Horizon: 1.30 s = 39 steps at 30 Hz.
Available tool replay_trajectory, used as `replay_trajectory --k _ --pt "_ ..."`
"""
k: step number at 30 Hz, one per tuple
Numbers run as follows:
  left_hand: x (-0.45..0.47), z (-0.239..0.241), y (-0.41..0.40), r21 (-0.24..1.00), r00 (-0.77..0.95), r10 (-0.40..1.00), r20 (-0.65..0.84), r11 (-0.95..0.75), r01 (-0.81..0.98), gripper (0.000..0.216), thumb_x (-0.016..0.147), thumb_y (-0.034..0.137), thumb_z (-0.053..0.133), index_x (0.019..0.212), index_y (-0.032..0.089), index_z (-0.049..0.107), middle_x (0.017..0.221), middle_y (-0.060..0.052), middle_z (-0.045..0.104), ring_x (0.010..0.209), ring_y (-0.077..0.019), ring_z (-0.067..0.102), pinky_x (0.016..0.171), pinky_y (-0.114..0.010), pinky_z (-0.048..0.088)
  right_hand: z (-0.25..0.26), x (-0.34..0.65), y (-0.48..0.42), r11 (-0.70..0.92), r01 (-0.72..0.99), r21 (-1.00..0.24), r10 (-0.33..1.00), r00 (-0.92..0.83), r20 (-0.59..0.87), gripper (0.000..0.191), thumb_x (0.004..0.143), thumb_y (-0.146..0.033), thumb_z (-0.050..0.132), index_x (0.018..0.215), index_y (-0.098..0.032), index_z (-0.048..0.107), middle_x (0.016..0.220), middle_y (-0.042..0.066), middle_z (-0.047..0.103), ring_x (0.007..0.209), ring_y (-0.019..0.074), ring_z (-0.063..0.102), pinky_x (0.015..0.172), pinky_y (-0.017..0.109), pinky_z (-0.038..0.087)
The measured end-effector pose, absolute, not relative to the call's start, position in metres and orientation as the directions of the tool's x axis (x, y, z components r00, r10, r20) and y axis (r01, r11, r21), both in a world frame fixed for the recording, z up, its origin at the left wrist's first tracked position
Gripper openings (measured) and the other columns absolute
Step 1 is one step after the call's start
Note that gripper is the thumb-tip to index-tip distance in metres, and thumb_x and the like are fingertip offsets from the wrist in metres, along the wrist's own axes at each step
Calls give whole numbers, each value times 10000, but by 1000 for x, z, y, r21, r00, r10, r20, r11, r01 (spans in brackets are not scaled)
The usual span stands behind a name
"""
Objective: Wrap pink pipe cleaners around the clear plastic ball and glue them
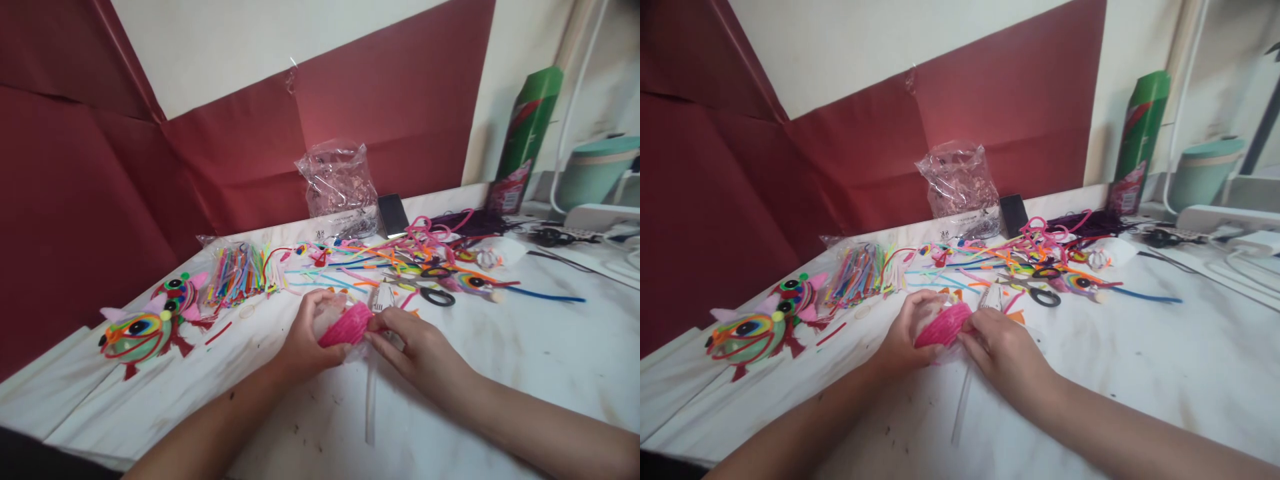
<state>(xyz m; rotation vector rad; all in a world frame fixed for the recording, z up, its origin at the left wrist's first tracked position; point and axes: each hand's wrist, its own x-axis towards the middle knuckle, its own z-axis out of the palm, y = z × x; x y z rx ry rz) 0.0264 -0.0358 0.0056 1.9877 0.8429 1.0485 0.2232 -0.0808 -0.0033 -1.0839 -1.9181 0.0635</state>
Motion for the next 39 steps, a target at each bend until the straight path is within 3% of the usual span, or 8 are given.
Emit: replay_trajectory --k 7,17,24,32,39 --pt "30 12 -43 780 392 832 392 -527 338 704 550 348 780 1136 221 410 1230 -101 479 1161 -305 465 990 -462 348 -2 221 -83 607 648 -459 716 -196 670 95 819 -188 500 744 -203 556 689 40 643 625 167 609 569 288 510" --pt "28 9 -40 804 452 805 383 -532 266 735 574 272 748 1206 222 376 1286 -108 424 1184 -304 454 999 -456 357 -5 223 -82 585 632 -509 744 -168 647 109 828 -195 498 741 -208 563 693 32 652 636 168 624 590 292 518" --pt "31 13 -41 763 411 817 405 -549 340 678 558 331 769 1139 222 437 1225 -90 472 1174 -302 445 989 -446 344 -5 220 -84 598 634 -490 724 -165 670 105 818 -190 504 723 -209 543 677 26 636 607 159 607 562 276 504" --pt "30 7 -37 833 378 830 410 -510 216 618 571 336 761 1079 236 424 1185 -80 474 1131 -286 476 973 -455 365 -4 221 -84 595 617 -515 732 -152 664 141 858 -231 473 760 -201 570 680 36 637 617 164 604 575 286 503" --pt "33 3 -40 778 384 787 483 -587 223 598 579 285 740 1079 234 415 1200 -85 423 1163 -284 434 980 -443 357 -3 221 -84 596 630 -498 723 -151 674 146 848 -209 471 723 -201 546 661 32 617 608 162 588 558 281 485"
